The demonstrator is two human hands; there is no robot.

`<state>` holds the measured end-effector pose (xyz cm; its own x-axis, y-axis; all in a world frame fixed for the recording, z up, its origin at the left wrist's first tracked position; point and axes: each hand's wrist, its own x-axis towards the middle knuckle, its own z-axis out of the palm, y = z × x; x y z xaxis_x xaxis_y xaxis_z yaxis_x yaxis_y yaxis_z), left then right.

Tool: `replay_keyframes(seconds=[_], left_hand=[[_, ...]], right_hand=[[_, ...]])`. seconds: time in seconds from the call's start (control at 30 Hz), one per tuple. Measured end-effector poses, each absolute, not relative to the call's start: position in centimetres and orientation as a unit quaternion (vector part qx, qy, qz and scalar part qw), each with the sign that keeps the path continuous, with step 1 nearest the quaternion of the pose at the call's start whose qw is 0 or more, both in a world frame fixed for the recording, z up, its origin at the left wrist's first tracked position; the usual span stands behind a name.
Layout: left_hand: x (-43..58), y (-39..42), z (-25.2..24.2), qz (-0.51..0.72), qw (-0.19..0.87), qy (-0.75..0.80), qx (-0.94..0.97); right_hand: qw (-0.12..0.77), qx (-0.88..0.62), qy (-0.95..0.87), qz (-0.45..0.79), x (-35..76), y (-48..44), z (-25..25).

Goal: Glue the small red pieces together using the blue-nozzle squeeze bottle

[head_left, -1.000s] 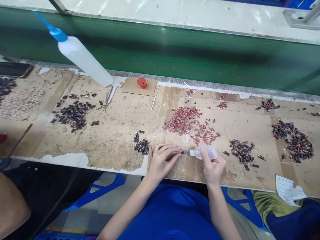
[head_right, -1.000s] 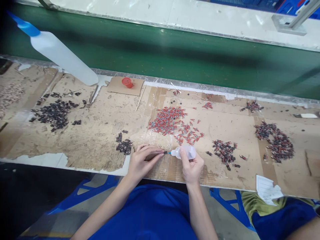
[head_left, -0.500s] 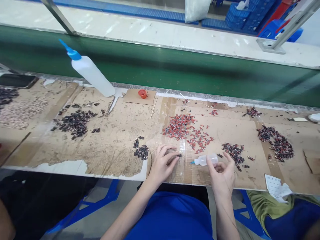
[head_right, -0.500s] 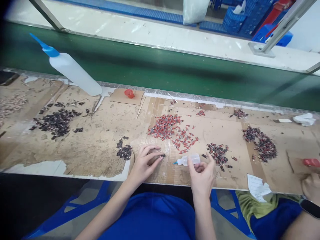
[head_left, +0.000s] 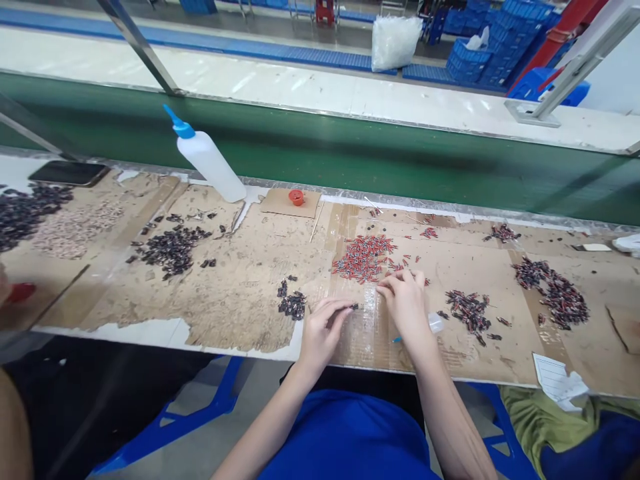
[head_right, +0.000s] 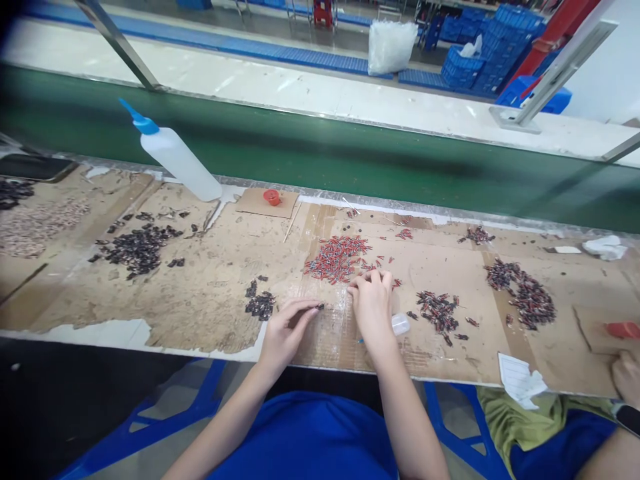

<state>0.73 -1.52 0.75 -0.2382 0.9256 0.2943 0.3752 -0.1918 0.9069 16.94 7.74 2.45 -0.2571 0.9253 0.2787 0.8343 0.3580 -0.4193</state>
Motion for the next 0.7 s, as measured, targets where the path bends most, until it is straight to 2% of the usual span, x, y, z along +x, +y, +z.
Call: replay_keyframes(seconds=[0.17, 0.33, 0.43, 0.7], left_hand=[[0.6, -1.4, 1.5, 0.545, 0.257, 0.577, 0.551], [0.7, -1.1, 2.4, 0.536, 0.265, 0.587, 0.546], [0.8, -1.1, 2.9, 0.535, 0.267, 0.580, 0.553], [1.2, -0.9, 3.4, 0.526, 0.243, 0.575, 0.578]], right_hand=[[0.281, -0.527, -0.793, 0.121, 17.1, 7.4, 3.2], [0.385, -0.421, -0.779, 0.259, 16.9, 5.5, 5.6], [0.414, -0.375, -0.769, 0.311, 16.7, 4.7, 6.1], [0.424, -0.451, -0.665, 0.418, 16.5, 3.6, 4.9]])
